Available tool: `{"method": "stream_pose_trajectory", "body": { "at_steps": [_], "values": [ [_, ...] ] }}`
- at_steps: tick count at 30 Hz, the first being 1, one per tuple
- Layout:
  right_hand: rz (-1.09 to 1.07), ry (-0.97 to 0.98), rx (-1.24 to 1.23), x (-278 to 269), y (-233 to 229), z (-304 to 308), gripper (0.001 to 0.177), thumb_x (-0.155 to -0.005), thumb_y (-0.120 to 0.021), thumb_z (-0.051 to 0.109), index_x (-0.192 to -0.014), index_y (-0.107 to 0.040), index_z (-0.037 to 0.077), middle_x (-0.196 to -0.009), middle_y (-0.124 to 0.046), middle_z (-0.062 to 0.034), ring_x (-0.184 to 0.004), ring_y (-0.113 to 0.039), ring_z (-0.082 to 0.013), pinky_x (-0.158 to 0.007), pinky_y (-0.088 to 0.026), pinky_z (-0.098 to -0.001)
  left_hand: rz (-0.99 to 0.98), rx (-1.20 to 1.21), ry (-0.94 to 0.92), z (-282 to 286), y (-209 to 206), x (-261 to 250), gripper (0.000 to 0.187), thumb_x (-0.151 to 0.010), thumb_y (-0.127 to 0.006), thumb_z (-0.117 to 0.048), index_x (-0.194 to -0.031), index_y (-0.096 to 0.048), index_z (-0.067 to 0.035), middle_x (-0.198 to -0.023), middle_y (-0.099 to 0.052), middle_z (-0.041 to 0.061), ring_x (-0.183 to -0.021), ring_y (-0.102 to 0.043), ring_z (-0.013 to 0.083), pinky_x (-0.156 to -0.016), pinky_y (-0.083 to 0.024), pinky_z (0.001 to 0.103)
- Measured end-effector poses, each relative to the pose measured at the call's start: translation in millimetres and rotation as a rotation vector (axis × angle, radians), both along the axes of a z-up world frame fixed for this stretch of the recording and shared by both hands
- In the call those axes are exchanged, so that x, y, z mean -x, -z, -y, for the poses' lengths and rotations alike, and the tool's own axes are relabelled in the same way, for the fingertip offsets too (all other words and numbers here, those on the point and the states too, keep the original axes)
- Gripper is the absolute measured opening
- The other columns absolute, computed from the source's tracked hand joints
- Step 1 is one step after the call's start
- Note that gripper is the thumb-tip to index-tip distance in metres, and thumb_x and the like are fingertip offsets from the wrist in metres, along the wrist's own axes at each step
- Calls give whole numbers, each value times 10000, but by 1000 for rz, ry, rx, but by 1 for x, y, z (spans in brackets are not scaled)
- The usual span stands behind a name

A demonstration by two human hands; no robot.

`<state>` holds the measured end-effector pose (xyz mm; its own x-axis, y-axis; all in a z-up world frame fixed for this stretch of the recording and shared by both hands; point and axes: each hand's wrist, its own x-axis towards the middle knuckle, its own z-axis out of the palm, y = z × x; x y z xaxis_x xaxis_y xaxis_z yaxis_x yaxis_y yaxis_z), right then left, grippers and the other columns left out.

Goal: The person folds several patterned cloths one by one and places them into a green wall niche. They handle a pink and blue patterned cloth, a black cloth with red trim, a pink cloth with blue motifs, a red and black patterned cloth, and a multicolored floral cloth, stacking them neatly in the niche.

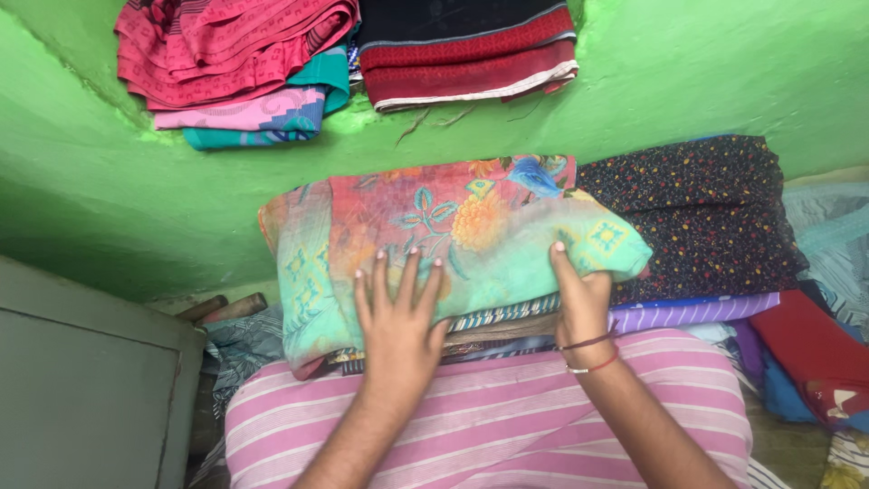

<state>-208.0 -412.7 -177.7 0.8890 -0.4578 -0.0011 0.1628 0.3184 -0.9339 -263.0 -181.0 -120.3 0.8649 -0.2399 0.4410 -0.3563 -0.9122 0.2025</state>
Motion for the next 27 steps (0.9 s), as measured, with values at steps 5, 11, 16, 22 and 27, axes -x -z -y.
{"method": "stream_pose_trajectory", "body": {
  "at_steps": [5, 11, 16, 22, 27],
  "values": [
    [111, -32, 117, -8, -17, -2, 364, -977, -676, 64, -1312, -599, -55, -1295, -663, -67, -1154, -632, -138, -1008, -508, -299, -73, 155, 59, 38, -5, 5, 903, -711, -841, -199, -1502, -438, -36, -1526, -369, 279, -1447, -274, 482, -1196, -137, 683],
    [191, -69, 214, -12, -33, 4, 367, -998, -671, 52, -1335, -589, -70, -1321, -653, -82, -1174, -628, -140, -1028, -505, -287, 46, -11, -83, 28, -7, -29, 926, -618, -677, 44, -1513, -459, -51, -1516, -461, 175, -1469, -328, 416, -1214, -134, 670],
    [175, -65, 140, -13, -29, 11, 381, -975, -684, 27, -1331, -575, -50, -1303, -648, -74, -1164, -631, -147, -1024, -509, -293, 182, -7, -188, -32, -3, -28, 906, -573, -628, 79, -1456, -497, -78, -1533, -505, 138, -1474, -372, 401, -1166, -155, 685],
    [80, -87, -107, -4, 8, 13, 450, -958, -654, -9, -1390, -530, 16, -1349, -625, -71, -1232, -623, -193, -1060, -520, -365, 109, -97, -159, -88, -3, -28, 858, -612, -619, 125, -1446, -536, -57, -1411, -617, 89, -1324, -542, 332, -1188, -223, 677],
    [-325, -229, -637, -9, 35, 32, 458, -883, -645, 2, -1312, -553, 133, -1258, -669, -76, -1196, -661, -262, -1023, -552, -498, 123, -96, -86, -87, -1, -22, 808, -635, -652, 124, -1421, -555, -37, -1426, -610, 128, -1309, -544, 357, -1154, -330, 580]
  ]
}}
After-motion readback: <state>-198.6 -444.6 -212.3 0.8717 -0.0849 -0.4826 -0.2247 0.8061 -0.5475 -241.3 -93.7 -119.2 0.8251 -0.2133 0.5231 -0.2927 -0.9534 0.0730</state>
